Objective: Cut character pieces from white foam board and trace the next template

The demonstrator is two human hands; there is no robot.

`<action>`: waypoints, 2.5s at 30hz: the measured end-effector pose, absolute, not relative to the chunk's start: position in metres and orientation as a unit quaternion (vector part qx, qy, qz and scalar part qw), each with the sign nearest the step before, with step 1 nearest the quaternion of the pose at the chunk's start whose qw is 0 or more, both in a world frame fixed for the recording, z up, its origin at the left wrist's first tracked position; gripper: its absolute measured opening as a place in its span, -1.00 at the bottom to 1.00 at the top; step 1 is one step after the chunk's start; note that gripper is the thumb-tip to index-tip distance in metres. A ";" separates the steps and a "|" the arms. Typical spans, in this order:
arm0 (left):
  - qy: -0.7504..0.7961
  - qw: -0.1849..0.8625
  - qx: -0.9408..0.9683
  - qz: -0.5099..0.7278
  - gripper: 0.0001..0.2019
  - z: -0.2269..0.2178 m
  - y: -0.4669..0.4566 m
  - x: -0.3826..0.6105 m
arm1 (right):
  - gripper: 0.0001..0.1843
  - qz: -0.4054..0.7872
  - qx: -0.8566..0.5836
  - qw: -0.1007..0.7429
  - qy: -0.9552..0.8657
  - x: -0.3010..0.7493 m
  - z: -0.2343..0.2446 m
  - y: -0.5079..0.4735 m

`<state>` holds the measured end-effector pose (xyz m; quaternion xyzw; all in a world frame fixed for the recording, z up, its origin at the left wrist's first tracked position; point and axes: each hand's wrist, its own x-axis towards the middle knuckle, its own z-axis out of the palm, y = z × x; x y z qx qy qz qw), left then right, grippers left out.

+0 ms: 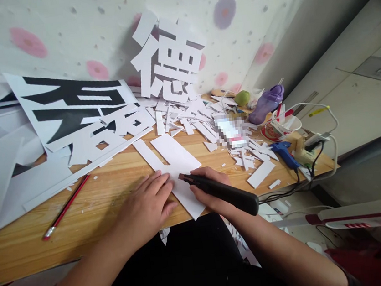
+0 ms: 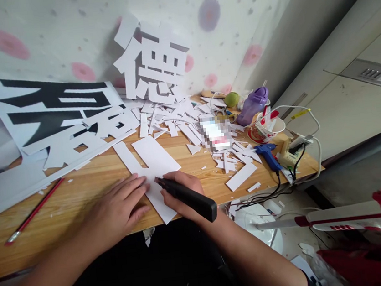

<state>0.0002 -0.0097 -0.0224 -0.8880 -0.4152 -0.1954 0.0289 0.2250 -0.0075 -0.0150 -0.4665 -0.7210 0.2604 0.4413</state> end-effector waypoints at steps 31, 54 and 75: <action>-0.431 0.001 -0.881 -0.194 -0.65 -0.021 -0.012 0.003 | -0.74 0.218 -0.443 0.411 -0.766 0.224 -0.010 -0.008; -0.448 0.029 -0.880 -0.153 -0.63 -0.012 -0.013 0.004 | -0.72 0.143 -0.355 0.342 -0.858 0.231 0.003 -0.008; -0.452 0.028 -0.879 -0.149 -0.65 -0.016 -0.012 0.005 | -0.66 0.096 -0.314 0.317 -0.890 0.254 0.002 -0.028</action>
